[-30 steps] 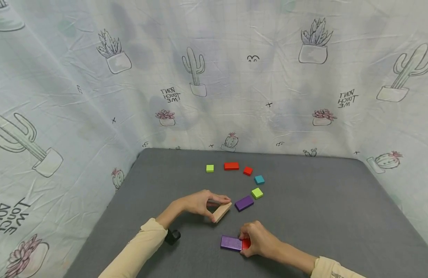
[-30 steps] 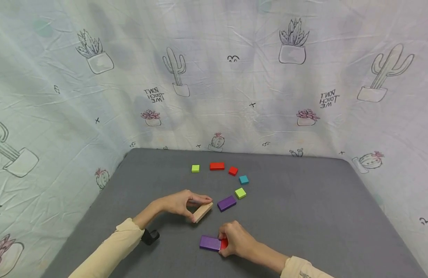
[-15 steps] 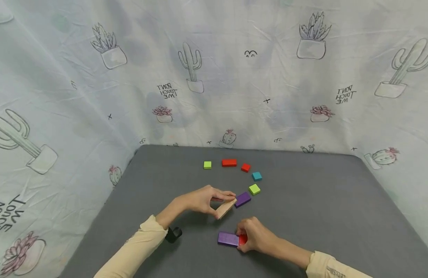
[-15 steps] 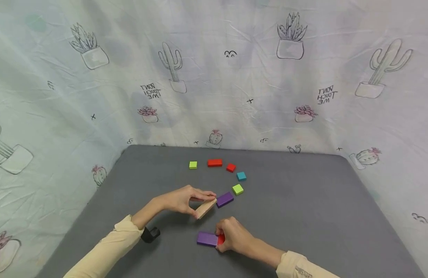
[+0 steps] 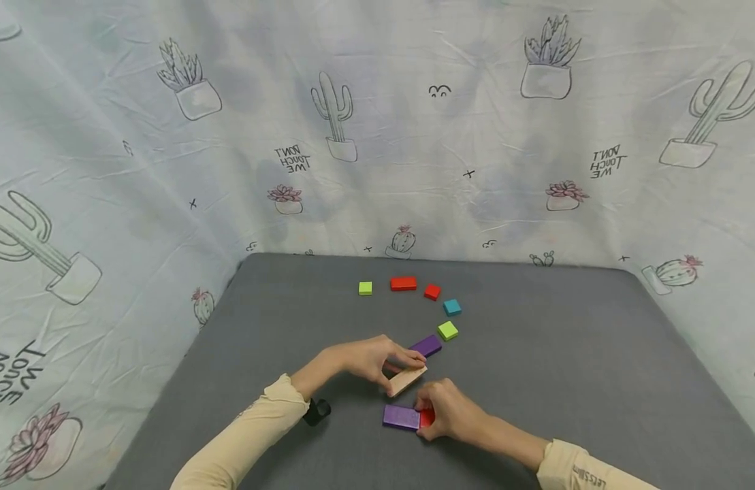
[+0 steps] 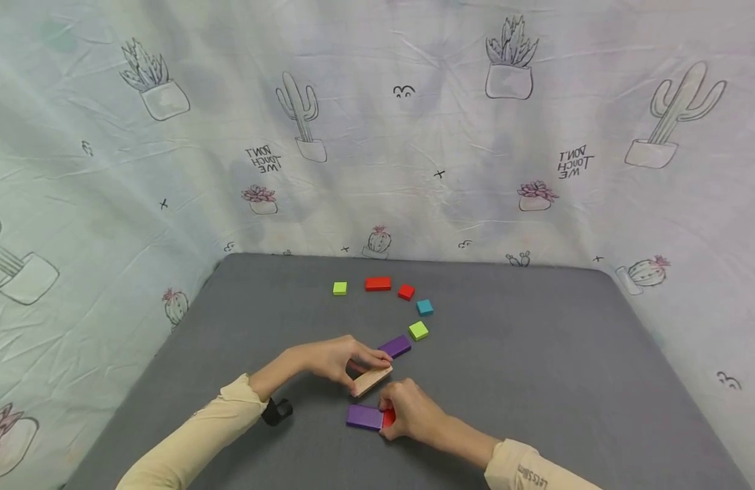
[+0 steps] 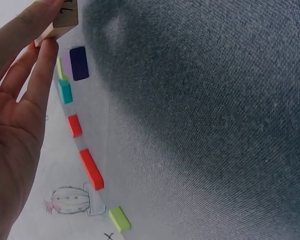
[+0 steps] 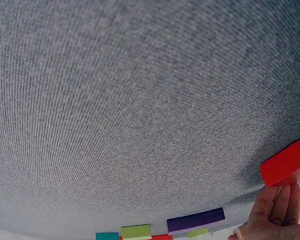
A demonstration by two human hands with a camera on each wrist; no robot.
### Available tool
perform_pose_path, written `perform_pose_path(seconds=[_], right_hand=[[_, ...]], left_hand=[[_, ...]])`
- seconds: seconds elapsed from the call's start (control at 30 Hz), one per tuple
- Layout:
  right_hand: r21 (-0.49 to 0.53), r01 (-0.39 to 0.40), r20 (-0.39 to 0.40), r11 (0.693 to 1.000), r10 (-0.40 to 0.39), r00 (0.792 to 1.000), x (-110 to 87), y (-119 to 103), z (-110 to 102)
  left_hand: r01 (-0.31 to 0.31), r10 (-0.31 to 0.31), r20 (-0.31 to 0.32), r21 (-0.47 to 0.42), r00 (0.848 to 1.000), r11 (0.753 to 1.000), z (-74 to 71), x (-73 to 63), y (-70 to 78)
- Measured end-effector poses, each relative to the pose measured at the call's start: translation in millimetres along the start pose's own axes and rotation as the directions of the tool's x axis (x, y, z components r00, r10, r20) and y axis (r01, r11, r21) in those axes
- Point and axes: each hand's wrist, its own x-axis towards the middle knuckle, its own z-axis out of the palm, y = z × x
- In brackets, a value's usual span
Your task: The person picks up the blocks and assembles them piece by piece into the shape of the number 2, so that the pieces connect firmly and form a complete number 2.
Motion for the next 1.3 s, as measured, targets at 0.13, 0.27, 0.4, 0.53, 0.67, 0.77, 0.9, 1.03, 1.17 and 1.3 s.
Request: perform_pose_path(seconds=[0.13, 0.27, 0.4, 0.53, 0.67, 0.77, 0.9, 1.03, 1.17, 1.3], right_hand=[[0.004, -0.004, -0.006, 1.0, 0.004, 1.0, -0.8, 0.1, 1.7], [0.005, 0.013, -0.021, 1.0, -0.013, 1.0, -1.1, 0.5, 3.6], [0.015, 0.0, -0.018, 1.0, 0.0, 1.0, -1.3, 0.0, 3.5], [0.03, -0.011, -0.015, 0.999, 0.011, 1.0, -1.2, -0.1, 2.9], [0.04, -0.013, -0.013, 0.999, 0.014, 1.0, -1.1, 1.3, 2.7], [0.041, -0.001, -0.016, 0.999, 0.002, 1.0, -1.5, 2.8, 3.0], [0.037, 0.025, -0.032, 0.999, -0.024, 0.999, -2.3, 2.5, 2.8], [0.032, 0.031, -0.038, 0.999, -0.03, 0.999, -2.7, 2.3, 2.1], [0.027, 0.034, -0.041, 0.999, -0.033, 0.999, -2.9, 2.6, 2.0], [0.022, 0.041, -0.042, 0.999, -0.04, 0.998, -3.1, 3.2, 2.2]], left_hand=[[0.021, -0.022, 0.039, 0.024, 0.999, 1.0, 3.9, 3.2, -2.9], [0.039, -0.04, 0.055, 0.011, 0.998, 0.999, 7.9, 6.4, -8.1], [0.031, -0.031, 0.063, 0.003, 0.998, 1.0, 11.4, 9.5, -12.6], [0.031, -0.03, 0.074, -0.017, 0.997, 0.999, 12.8, 11.8, -12.3], [0.052, -0.047, 0.085, -0.06, 0.995, 0.997, 12.2, 14.2, -9.8], [0.068, -0.059, 0.098, -0.096, 0.993, 0.993, 11.9, 16.8, -9.8], [0.075, -0.061, 0.116, -0.121, 0.991, 0.99, 12.6, 20.2, -10.7], [0.067, -0.05, 0.124, -0.136, 0.991, 0.988, 13.0, 23.6, -10.1], [0.062, -0.042, 0.129, -0.152, 0.991, 0.986, 13.3, 25.6, -8.6], [0.066, -0.043, 0.132, -0.174, 0.99, 0.983, 14.3, 25.6, -8.8]])
